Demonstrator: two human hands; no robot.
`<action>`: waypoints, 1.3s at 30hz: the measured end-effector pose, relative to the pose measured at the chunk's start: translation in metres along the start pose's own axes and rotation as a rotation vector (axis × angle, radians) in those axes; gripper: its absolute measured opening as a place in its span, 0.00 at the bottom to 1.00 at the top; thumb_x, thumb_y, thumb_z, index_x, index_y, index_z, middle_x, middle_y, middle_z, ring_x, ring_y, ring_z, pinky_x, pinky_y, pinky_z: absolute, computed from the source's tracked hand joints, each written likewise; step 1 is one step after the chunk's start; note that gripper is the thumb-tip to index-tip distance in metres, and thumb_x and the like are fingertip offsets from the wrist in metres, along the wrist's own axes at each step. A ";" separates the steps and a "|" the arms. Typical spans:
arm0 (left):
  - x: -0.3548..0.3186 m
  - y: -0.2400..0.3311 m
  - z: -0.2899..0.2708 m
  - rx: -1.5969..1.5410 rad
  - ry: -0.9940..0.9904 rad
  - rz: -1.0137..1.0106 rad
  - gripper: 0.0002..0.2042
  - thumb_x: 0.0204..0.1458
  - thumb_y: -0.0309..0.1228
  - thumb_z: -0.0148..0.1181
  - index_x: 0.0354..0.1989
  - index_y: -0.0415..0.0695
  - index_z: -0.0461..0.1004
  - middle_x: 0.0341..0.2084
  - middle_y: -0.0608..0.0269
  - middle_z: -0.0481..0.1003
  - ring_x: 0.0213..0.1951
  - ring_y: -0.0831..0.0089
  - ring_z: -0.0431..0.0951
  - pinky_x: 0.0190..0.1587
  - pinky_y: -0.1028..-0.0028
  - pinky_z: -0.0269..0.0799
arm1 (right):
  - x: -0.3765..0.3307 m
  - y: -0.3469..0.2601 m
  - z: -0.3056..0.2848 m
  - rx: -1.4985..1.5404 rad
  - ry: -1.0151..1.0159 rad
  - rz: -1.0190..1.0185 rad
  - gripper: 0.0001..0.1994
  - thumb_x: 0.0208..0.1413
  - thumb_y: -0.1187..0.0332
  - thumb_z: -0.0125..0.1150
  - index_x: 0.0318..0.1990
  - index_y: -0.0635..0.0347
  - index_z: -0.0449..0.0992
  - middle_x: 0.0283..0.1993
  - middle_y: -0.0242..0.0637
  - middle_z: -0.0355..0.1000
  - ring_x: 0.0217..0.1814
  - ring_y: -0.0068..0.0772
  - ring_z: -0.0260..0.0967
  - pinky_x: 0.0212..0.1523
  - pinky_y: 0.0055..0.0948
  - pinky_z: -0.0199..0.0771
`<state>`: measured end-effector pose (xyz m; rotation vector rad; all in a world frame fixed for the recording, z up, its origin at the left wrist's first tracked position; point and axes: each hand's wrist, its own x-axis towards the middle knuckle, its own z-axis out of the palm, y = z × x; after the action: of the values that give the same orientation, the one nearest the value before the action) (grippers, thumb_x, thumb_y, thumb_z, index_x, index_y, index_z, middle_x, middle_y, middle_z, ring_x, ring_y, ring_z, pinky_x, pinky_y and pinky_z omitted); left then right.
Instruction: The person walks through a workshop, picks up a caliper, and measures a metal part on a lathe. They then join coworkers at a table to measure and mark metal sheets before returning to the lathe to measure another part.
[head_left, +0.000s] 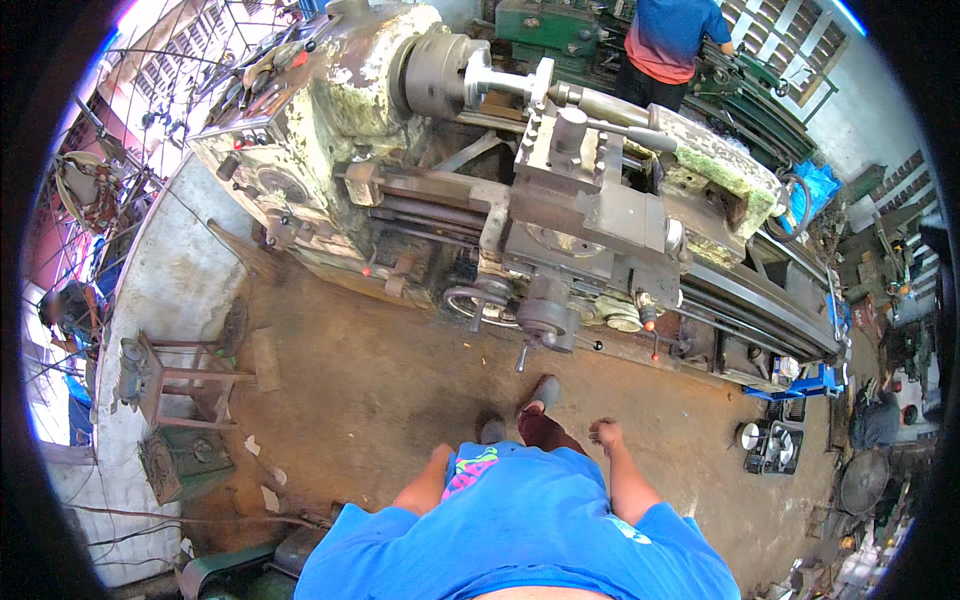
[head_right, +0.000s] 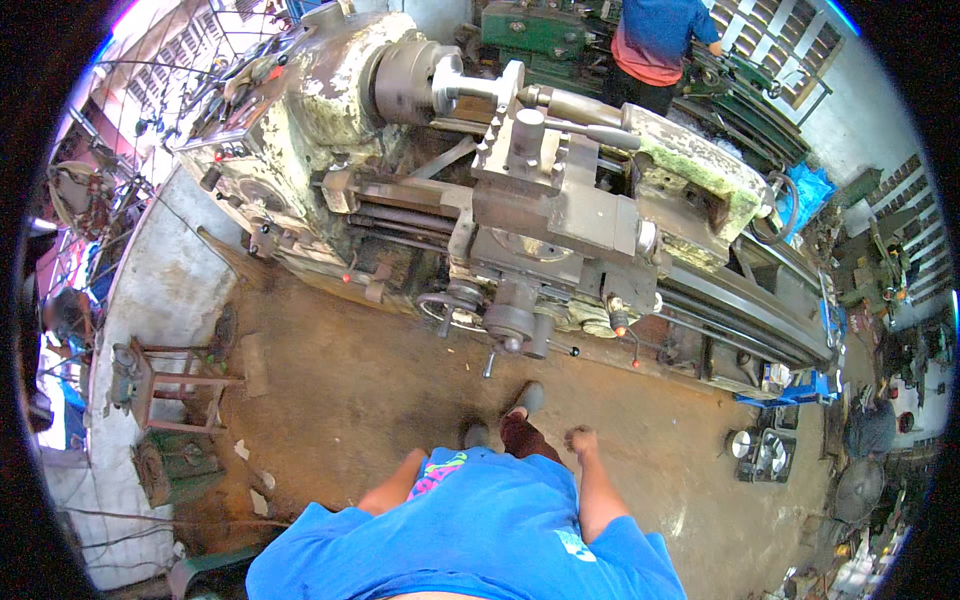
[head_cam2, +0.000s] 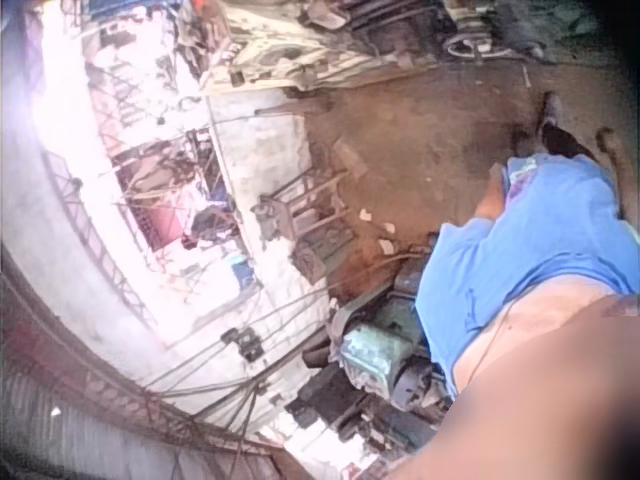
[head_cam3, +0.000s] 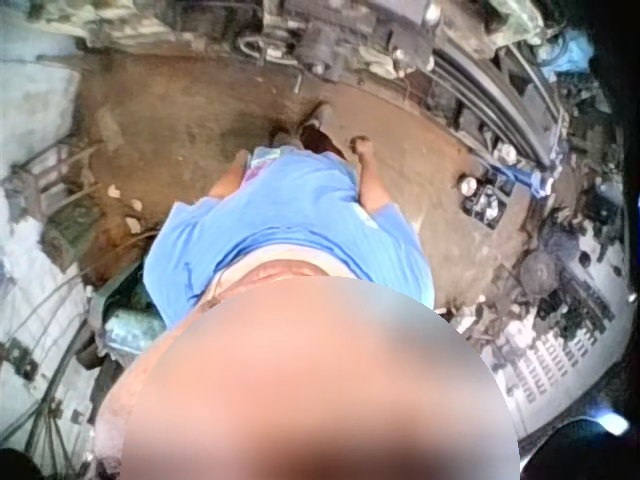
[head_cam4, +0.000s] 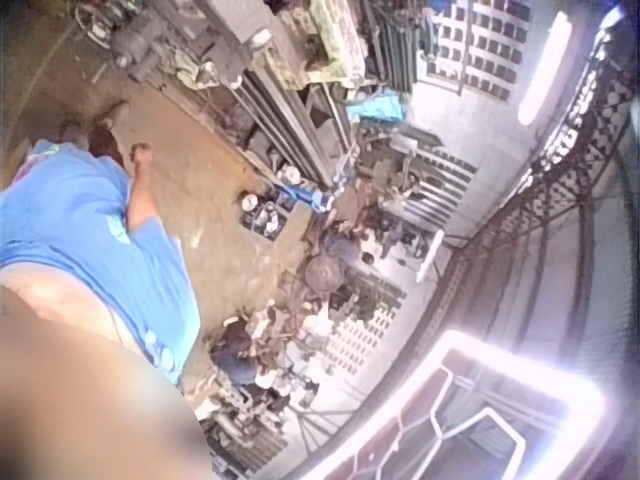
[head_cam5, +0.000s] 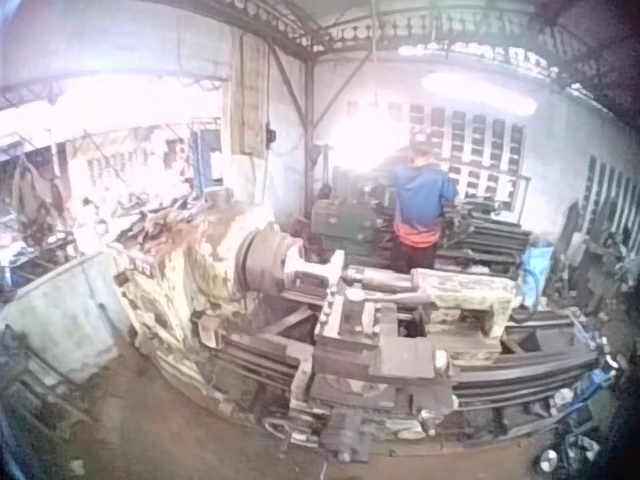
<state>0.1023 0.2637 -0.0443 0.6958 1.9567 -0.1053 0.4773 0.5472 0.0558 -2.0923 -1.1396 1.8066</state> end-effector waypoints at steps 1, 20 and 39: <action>-0.002 0.001 -0.003 -0.052 -0.008 -0.033 0.17 0.45 0.36 0.61 0.40 0.37 0.80 0.43 0.43 0.78 0.49 0.50 0.78 0.50 0.56 0.74 | 0.011 -0.006 0.003 0.006 0.016 0.036 0.06 0.57 0.73 0.55 0.41 0.63 0.74 0.31 0.41 0.76 0.26 0.35 0.74 0.24 0.33 0.73; 0.013 0.171 -0.242 -1.088 0.857 -0.085 0.23 0.56 0.39 0.61 0.55 0.38 0.66 0.35 0.53 0.78 0.30 0.67 0.80 0.31 0.70 0.76 | 0.142 -0.149 0.030 0.783 -0.262 0.277 0.13 0.63 0.51 0.52 0.39 0.51 0.70 0.41 0.44 0.72 0.42 0.46 0.73 0.48 0.49 0.72; 0.008 0.283 -0.325 -1.015 0.378 -0.129 0.39 0.50 0.41 0.67 0.56 0.23 0.53 0.43 0.37 0.72 0.39 0.55 0.78 0.31 0.62 0.78 | 0.142 -0.150 0.029 1.126 -0.117 0.425 0.18 0.63 0.50 0.50 0.32 0.55 0.69 0.36 0.50 0.74 0.36 0.47 0.75 0.41 0.44 0.79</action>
<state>-0.0146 0.6199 0.1687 -0.0991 2.0606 0.9391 0.3837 0.7305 0.0212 -1.5384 0.3771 2.0014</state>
